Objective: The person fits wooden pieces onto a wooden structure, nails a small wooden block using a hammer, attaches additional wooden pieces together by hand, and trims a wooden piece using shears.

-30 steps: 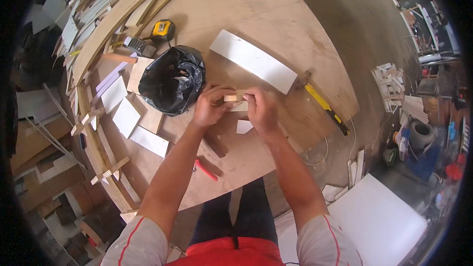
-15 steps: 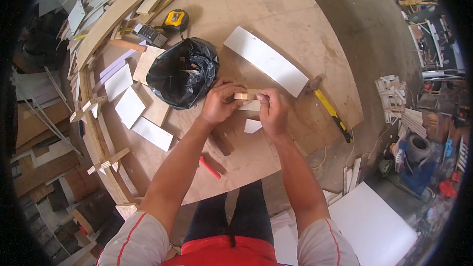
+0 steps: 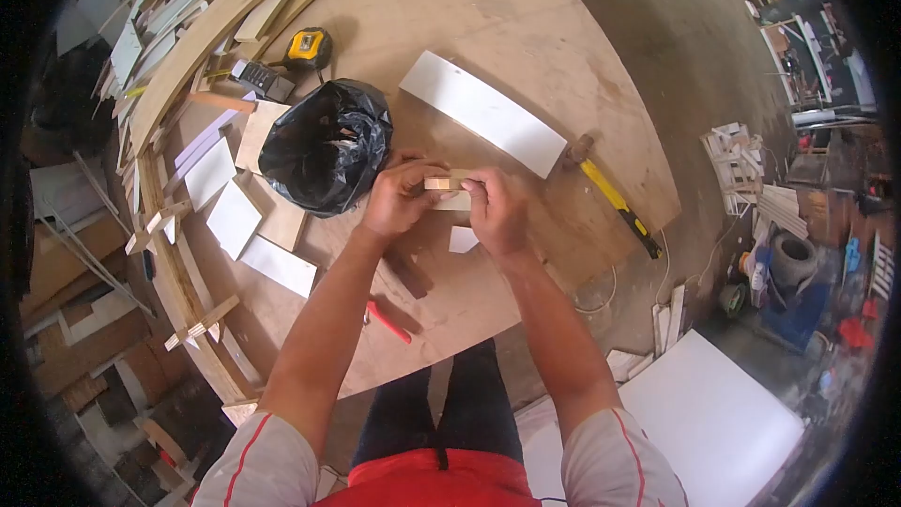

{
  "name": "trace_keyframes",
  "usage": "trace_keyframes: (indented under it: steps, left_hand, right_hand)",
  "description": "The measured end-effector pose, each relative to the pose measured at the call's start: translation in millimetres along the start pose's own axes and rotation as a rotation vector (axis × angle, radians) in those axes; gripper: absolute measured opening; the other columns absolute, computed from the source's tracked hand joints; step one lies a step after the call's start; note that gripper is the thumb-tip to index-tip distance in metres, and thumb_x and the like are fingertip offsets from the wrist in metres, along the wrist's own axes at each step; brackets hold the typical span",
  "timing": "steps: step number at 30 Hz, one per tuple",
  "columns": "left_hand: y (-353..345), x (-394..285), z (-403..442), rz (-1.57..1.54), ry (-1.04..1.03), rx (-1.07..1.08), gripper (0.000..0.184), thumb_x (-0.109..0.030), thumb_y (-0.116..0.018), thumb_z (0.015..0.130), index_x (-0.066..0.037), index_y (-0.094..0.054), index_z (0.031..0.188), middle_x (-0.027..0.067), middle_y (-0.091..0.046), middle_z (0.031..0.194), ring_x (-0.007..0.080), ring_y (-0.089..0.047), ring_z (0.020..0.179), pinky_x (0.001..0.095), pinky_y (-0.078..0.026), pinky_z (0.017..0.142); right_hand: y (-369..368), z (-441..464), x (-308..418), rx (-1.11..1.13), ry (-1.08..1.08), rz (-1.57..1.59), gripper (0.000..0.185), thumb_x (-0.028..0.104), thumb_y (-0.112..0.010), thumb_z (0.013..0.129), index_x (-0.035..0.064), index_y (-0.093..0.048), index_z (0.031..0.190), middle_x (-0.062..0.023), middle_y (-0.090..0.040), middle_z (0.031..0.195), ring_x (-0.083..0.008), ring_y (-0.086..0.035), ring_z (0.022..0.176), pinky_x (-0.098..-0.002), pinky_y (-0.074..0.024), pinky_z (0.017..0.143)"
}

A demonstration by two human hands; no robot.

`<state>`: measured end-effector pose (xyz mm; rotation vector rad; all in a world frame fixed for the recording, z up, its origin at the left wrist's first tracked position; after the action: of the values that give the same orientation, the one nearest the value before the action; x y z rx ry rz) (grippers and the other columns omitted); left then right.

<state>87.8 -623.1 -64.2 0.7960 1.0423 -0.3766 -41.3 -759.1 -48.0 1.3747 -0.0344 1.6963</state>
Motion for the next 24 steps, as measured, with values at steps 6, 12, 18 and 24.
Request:
trace_keyframes:
  steps: [6,12,18,24]
  left_hand:
    - [-0.3,0.6,1.5,-0.011,0.015,0.017,0.033,-0.013,-0.09,0.075,-0.01,-0.079,0.106,0.0046,-0.078,0.114,0.0339,-0.065,0.109,0.0409,-0.054,0.096]
    - [0.0,2.5,1.6,-0.017,-0.018,0.016,0.032,-0.012,-0.089,0.076,-0.009,-0.078,0.106,0.0049,-0.078,0.114,0.0338,-0.065,0.108,0.0411,-0.054,0.096]
    - [-2.1,6.4,1.7,-0.029,-0.015,0.019,0.032,-0.012,-0.09,0.076,-0.009,-0.078,0.105,0.0059,-0.079,0.112,0.0329,-0.066,0.106,0.0418,-0.053,0.099]
    - [-0.9,1.8,1.8,-0.032,0.002,0.019,0.031,-0.014,-0.091,0.077,-0.008,-0.079,0.104,0.0081,-0.079,0.11,0.0314,-0.068,0.105,0.0431,-0.051,0.102]
  right_hand:
    - [1.4,4.6,8.5,0.002,0.054,-0.041,0.004,0.003,-0.069,0.095,0.0033,-0.066,0.098,-0.0147,-0.069,0.086,-0.0346,-0.069,0.076,-0.0431,-0.0533,0.067]
    - [-1.6,6.7,9.7,0.007,0.137,-0.08,0.008,0.0,-0.069,0.09,0.0034,-0.066,0.096,-0.0156,-0.07,0.088,-0.0376,-0.069,0.079,-0.0459,-0.0541,0.069]
    - [-1.2,9.9,14.7,0.034,0.236,-0.097,0.01,-0.002,-0.069,0.084,0.0033,-0.066,0.092,-0.0143,-0.07,0.088,-0.0363,-0.069,0.08,-0.0454,-0.0547,0.069]
    - [-2.6,10.4,16.8,0.035,0.262,-0.126,0.011,-0.003,-0.069,0.083,0.0032,-0.065,0.092,-0.0133,-0.07,0.086,-0.0358,-0.069,0.079,-0.0445,-0.0548,0.067]
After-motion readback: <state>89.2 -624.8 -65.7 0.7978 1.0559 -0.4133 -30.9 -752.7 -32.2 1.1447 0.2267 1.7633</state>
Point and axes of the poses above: each hand's wrist, its own z-axis towards the middle knuckle, its own y-axis out of the back of the hand, x = y × z, the point moved 5 cm from there along z, towards the middle knuckle
